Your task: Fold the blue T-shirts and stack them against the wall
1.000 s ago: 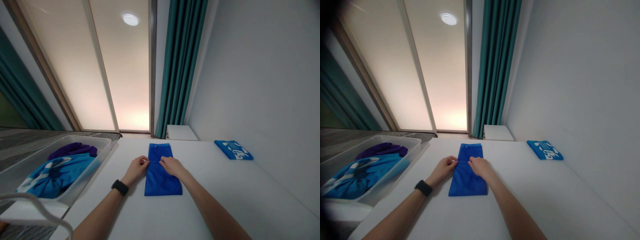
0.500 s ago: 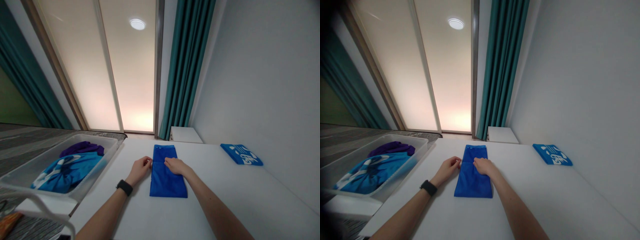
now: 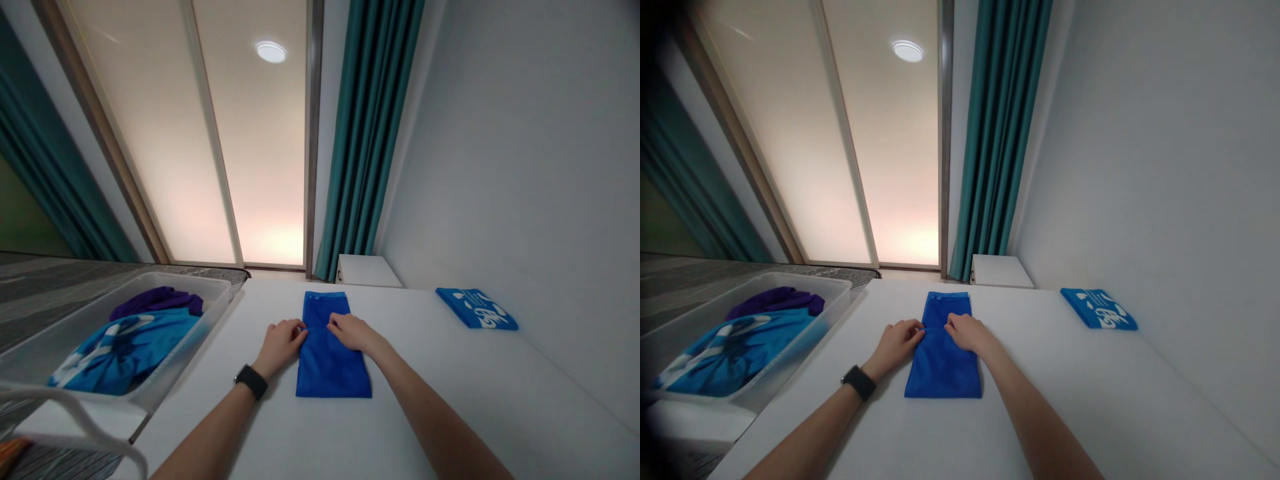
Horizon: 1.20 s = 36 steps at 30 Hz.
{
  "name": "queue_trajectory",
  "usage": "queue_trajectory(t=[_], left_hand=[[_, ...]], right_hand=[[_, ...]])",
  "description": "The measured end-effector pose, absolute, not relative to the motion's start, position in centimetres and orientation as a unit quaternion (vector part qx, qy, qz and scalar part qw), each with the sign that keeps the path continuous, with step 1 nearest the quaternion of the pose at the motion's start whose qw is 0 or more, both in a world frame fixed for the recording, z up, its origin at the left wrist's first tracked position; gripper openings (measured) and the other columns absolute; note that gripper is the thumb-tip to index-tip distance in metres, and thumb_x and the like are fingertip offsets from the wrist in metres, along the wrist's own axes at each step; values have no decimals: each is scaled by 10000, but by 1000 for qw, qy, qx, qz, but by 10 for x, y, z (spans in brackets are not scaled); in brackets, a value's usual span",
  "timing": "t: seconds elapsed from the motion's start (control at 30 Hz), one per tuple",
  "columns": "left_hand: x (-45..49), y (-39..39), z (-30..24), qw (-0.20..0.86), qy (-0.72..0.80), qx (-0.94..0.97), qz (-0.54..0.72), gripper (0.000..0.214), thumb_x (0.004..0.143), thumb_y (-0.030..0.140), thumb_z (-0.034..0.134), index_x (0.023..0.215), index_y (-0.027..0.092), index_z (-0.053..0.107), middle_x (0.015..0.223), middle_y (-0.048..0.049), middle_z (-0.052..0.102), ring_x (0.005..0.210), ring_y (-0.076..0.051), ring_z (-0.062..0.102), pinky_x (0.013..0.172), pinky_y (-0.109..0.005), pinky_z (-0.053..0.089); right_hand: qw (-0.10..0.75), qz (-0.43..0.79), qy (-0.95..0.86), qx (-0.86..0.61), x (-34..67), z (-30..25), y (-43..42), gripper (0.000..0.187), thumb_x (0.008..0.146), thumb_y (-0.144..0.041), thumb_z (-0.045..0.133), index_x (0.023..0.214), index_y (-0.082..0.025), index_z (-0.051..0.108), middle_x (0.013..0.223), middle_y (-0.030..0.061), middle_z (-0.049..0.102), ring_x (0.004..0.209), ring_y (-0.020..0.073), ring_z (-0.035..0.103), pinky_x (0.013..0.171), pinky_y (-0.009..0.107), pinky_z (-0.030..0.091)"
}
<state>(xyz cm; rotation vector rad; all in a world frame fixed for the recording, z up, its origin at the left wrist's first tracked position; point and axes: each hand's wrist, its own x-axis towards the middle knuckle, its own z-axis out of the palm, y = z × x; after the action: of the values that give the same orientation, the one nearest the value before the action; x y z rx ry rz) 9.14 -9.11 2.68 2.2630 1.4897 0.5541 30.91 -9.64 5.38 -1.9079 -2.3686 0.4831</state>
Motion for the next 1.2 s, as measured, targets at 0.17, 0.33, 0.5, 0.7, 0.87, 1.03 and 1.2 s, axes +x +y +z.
queue_trajectory(t=[0.17, 0.33, 0.5, 0.7, 0.87, 1.03, 1.2], left_hand=[[91, -89, 27, 196, 531, 800, 201, 237, 933, 345, 472, 935, 243, 686, 840, -9, 720, 860, -208, 637, 774, -314, 343], [91, -86, 26, 202, 529, 799, 204, 270, 936, 331, 440, 882, 225, 683, 828, -11, 725, 813, -195, 643, 743, -297, 355], [91, -84, 25, 217, 530, 793, 208, 259, 920, 326, 454, 875, 216, 684, 816, -17, 725, 783, -191, 643, 716, -278, 376], [88, -82, 23, 257, 516, 784, 230, 247, 906, 313, 450, 847, 204, 663, 792, -15, 715, 730, -177, 636, 684, -256, 396], [88, -80, 16, 285, 505, 763, 285, 271, 909, 349, 436, 836, 198, 650, 731, -8, 695, 679, -169, 626, 659, -250, 406], [91, -80, 17, 260, 518, 770, 267, 258, 895, 323, 450, 806, 204, 661, 732, -12, 700, 679, -166, 623, 647, -240, 391], [90, -80, 17, 270, 525, 756, 284, 305, 902, 371, 434, 817, 192, 665, 715, -19, 689, 677, -172, 612, 646, -246, 396]], right_hand=[[90, 169, -755, -627, 337, 50, -104, 197, 978, -284, 431, 1009, -201, 607, 964, 61, 698, 891, 188, 632, 721, 252, 373], [136, 191, -753, -615, 345, 42, -114, 212, 979, -286, 426, 964, -191, 614, 890, 36, 685, 808, 160, 611, 697, 237, 372], [150, 168, -754, -618, 341, 34, -117, 119, 922, -302, 554, 894, -195, 598, 883, 31, 659, 793, 163, 585, 678, 244, 347], [157, 162, -762, -608, 340, 30, -118, 89, 943, -265, 518, 887, -213, 564, 884, 21, 649, 828, 162, 587, 710, 245, 357], [186, 153, -759, -605, 341, 27, -117, 87, 947, -261, 509, 879, -219, 543, 882, 22, 641, 832, 170, 589, 733, 254, 374], [200, 163, -766, -588, 343, 20, -114, 61, 917, -191, 525, 867, -213, 552, 880, 20, 632, 829, 165, 583, 757, 262, 391], [203, 142, -766, -593, 346, 16, -112, 101, 902, -139, 520, 911, -210, 591, 916, 17, 625, 826, 153, 576, 761, 259, 406]])
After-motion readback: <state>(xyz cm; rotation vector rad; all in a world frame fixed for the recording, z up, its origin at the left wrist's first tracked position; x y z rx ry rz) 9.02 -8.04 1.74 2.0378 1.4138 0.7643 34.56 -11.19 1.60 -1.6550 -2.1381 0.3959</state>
